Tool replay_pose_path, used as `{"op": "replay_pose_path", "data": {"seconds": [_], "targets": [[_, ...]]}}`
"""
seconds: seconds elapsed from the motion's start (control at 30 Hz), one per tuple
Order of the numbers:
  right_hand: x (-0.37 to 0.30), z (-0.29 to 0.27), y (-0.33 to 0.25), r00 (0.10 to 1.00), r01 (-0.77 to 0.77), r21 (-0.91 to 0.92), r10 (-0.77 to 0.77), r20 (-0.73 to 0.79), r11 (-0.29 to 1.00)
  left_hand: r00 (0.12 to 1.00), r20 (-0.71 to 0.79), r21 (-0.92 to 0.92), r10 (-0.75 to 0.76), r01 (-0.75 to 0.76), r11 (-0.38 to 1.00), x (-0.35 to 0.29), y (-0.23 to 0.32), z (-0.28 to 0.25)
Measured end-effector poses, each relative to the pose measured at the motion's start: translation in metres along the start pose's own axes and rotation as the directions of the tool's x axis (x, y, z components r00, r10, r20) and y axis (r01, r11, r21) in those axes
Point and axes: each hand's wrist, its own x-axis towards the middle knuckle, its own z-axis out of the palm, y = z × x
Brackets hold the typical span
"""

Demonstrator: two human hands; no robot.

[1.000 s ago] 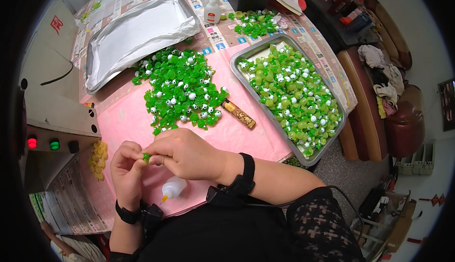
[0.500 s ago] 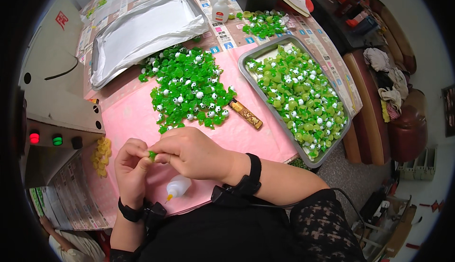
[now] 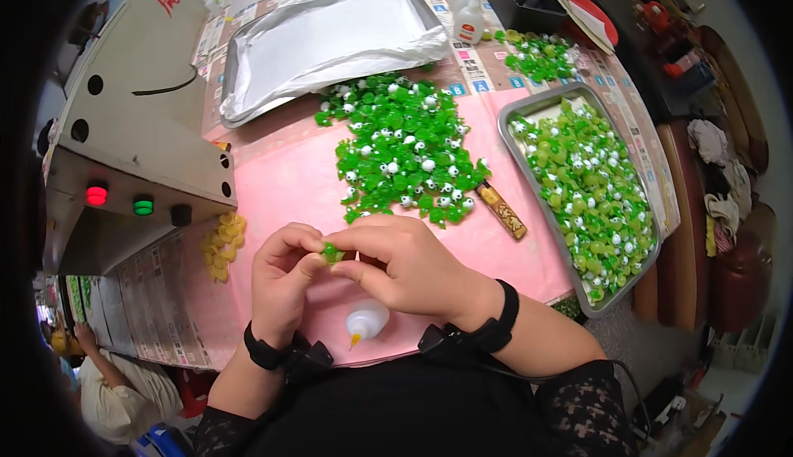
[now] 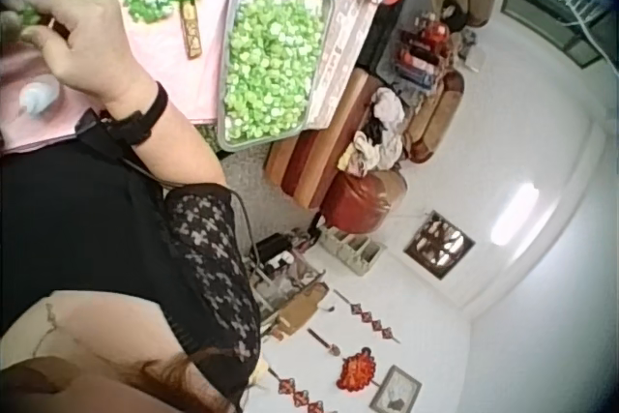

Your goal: The person assembles small green gummy candies by applying a small amount of white adhesive from a squeeze bottle onto a yellow plastic piece. They then attach a white candy eye to the adhesive and place the finished unit onto a pink work surface. The process is repeated continuously with multiple units.

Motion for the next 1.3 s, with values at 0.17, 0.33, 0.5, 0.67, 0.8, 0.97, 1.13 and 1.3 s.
{"op": "replay_pose_path", "data": {"seconds": [0.17, 0.33, 0.5, 0.67, 0.8, 0.97, 1.13, 1.3], "targets": [[0.002, 0.002, -0.002, 1.0, 0.012, -0.091, -0.014, -0.018, 0.996, 0.999, -0.03, -0.014, -0.034, 0.034, 0.999, -0.001, -0.002, -0.004], [0.003, 0.0, -0.003, 1.0, 0.003, -0.172, -0.008, -0.028, 0.985, 0.998, -0.035, -0.002, -0.058, 0.058, 0.998, -0.001, -0.001, -0.003], [0.002, 0.001, 0.0, 0.998, 0.029, -0.187, -0.039, -0.049, 0.982, 0.998, -0.03, -0.011, -0.061, 0.06, 0.998, -0.001, -0.001, -0.002], [0.001, 0.001, -0.003, 0.998, -0.025, -0.187, 0.014, -0.061, 0.982, 0.997, -0.031, -0.012, -0.071, 0.071, 0.997, -0.002, 0.001, -0.001], [0.001, -0.003, -0.005, 0.998, -0.051, -0.198, 0.043, -0.043, 0.979, 0.994, 0.001, -0.062, -0.105, 0.105, 0.993, -0.001, 0.001, 0.002], [0.001, 0.001, 0.002, 0.999, 0.018, -0.193, -0.025, -0.033, 0.981, 0.981, -0.019, -0.173, -0.193, 0.186, 0.967, -0.004, -0.002, -0.003], [0.0, -0.014, -0.007, 0.993, -0.121, 0.04, 0.121, 0.013, 0.992, 0.966, -0.078, -0.227, -0.248, 0.225, 0.948, -0.001, 0.004, -0.002], [-0.021, -0.029, -0.016, 0.931, -0.077, 0.11, 0.032, 0.363, 0.991, 0.974, -0.07, -0.266, -0.216, 0.191, 0.945, -0.001, 0.003, -0.005]]}}
